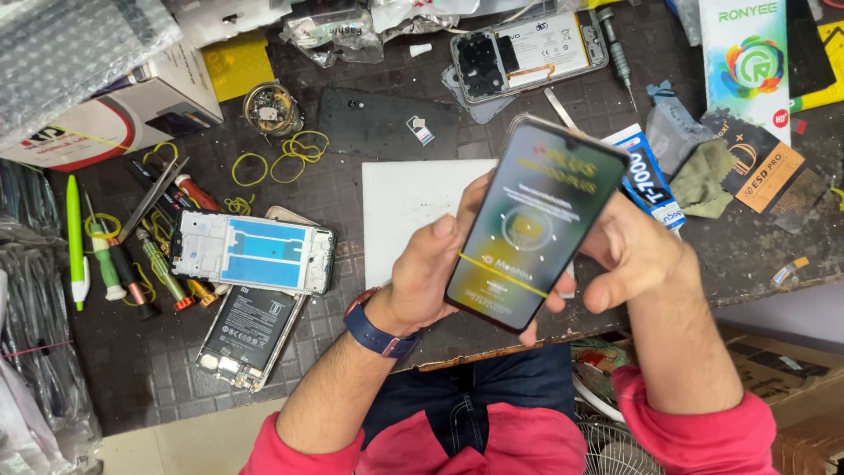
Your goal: The person reassembles a disassembled smartphone by placing the back cover, aligning internal components, and securing the casing. They then power on the device and test the touchscreen responsiveness.
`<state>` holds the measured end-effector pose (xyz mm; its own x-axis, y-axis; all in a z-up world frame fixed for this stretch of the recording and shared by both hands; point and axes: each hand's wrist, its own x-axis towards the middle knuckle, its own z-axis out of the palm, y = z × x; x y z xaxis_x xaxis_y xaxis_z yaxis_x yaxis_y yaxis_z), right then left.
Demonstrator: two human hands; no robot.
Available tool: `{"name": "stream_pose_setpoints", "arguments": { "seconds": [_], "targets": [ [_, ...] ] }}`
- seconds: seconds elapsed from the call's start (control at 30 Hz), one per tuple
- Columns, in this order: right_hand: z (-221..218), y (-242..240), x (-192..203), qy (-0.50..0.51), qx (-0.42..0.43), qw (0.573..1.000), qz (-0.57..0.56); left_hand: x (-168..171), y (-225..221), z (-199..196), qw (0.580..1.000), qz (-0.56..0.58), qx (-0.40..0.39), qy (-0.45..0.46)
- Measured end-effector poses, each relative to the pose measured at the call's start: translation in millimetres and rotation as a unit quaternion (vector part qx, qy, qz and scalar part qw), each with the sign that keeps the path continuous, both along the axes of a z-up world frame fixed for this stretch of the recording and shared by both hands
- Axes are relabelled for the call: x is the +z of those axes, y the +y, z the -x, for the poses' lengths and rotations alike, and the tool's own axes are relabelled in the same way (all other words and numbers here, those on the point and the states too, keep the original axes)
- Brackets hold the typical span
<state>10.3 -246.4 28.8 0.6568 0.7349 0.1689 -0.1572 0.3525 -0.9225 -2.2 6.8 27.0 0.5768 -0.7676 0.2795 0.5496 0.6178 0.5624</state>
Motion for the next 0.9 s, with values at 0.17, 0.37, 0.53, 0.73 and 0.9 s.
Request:
{"name": "stream_pose_setpoints", "arguments": {
  "seconds": [0.17, 0.37, 0.53, 0.73, 0.9],
  "targets": [
    [-13.3, 7.4, 29.0, 0.067, 0.060, 0.995, 0.049, -16.3, 4.6, -0.1, 0.999, -0.018, -0.041, 0.007],
    [-2.3, 16.4, 44.7, 0.118, 0.083, 0.989, 0.021, -22.1, 6.7, 1.9, 0.992, -0.026, -0.126, 0.009],
    [16.6, 14.5, 38.2, -0.059, -0.006, 0.998, -0.001, -12.9, 7.8, 3.9, 0.992, -0.088, -0.094, 0.011],
    [38.6, 20.5, 79.2, -0.130, -0.294, 0.947, 0.012, -1.8, 2.9, -1.2, 0.992, -0.114, -0.042, -0.026],
    [60.3, 32.1, 111.4, -0.088, -0.649, 0.751, 0.089, 0.5, -3.4, -8.7, 0.996, -0.078, -0.011, -0.050]
  ]
}}
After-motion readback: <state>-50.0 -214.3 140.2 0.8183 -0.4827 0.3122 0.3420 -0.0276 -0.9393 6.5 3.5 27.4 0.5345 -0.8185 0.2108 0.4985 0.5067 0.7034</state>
